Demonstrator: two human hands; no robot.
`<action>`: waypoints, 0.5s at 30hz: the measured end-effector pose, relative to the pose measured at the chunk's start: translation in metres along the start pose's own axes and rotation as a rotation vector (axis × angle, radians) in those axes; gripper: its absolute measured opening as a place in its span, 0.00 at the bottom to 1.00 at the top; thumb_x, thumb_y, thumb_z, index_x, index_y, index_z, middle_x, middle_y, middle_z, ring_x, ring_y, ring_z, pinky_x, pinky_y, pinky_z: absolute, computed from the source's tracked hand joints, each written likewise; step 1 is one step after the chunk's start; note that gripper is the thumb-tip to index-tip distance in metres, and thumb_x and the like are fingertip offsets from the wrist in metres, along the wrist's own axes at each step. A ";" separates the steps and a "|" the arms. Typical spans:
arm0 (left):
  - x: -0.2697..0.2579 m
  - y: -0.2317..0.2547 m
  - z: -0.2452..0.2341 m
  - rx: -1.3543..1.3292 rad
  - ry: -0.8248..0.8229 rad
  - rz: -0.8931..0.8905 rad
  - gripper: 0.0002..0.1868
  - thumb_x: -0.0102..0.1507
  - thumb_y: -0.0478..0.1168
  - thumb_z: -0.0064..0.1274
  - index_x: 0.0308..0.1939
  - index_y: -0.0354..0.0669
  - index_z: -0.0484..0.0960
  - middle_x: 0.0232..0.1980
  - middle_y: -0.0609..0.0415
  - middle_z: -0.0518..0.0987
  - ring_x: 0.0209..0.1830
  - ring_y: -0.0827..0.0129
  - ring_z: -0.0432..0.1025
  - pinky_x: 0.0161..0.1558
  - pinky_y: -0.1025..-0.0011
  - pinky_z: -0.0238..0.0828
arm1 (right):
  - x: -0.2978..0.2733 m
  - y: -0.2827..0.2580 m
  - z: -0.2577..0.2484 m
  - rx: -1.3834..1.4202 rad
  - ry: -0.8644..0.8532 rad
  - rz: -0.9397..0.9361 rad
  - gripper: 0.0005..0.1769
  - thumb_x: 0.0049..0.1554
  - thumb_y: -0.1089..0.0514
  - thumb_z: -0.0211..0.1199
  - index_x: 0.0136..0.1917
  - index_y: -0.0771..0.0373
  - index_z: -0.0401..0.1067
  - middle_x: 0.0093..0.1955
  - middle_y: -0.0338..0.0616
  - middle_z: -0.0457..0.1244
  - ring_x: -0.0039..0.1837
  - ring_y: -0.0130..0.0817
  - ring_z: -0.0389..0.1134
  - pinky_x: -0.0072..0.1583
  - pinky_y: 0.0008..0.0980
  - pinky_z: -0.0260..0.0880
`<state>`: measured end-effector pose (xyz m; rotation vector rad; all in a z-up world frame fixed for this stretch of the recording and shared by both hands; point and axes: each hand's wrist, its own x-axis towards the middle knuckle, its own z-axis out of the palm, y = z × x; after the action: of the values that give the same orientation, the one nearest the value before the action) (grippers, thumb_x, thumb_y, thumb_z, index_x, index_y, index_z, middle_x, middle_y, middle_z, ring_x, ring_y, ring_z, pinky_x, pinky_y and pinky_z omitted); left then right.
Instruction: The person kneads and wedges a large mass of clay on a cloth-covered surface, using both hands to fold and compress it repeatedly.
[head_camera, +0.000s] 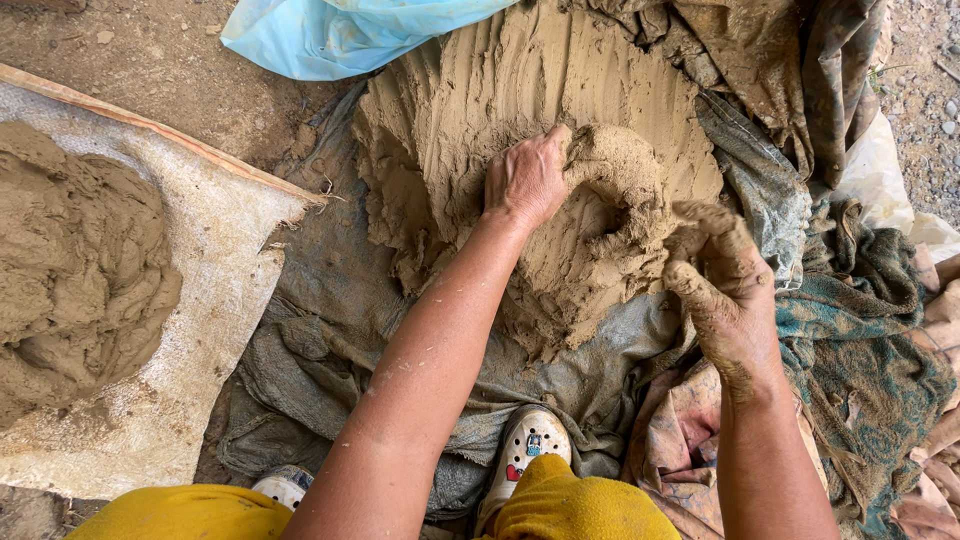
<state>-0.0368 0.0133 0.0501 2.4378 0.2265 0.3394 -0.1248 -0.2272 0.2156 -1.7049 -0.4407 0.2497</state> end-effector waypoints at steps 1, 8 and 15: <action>0.001 -0.001 0.001 0.000 -0.001 0.000 0.08 0.68 0.31 0.39 0.45 0.47 0.73 0.26 0.59 0.72 0.25 0.73 0.70 0.27 0.70 0.73 | 0.000 -0.001 -0.002 -0.044 -0.029 0.036 0.23 0.63 0.69 0.63 0.71 0.64 0.70 0.55 0.37 0.68 0.56 0.24 0.68 0.58 0.22 0.70; 0.002 -0.002 0.004 0.005 -0.001 0.012 0.09 0.66 0.30 0.40 0.45 0.47 0.73 0.27 0.58 0.73 0.25 0.72 0.71 0.29 0.68 0.74 | -0.004 -0.004 0.003 -0.202 -0.054 -0.106 0.16 0.62 0.73 0.60 0.63 0.68 0.70 0.53 0.40 0.69 0.56 0.26 0.71 0.57 0.22 0.71; 0.000 0.001 0.000 0.000 0.014 0.003 0.08 0.67 0.31 0.38 0.43 0.47 0.72 0.27 0.59 0.73 0.24 0.72 0.71 0.26 0.69 0.73 | -0.007 -0.007 0.003 -0.151 0.001 -0.054 0.12 0.63 0.74 0.59 0.60 0.71 0.75 0.50 0.42 0.67 0.50 0.23 0.66 0.52 0.22 0.67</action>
<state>-0.0368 0.0128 0.0509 2.4361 0.2294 0.3580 -0.1333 -0.2262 0.2212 -1.8376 -0.5154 0.1802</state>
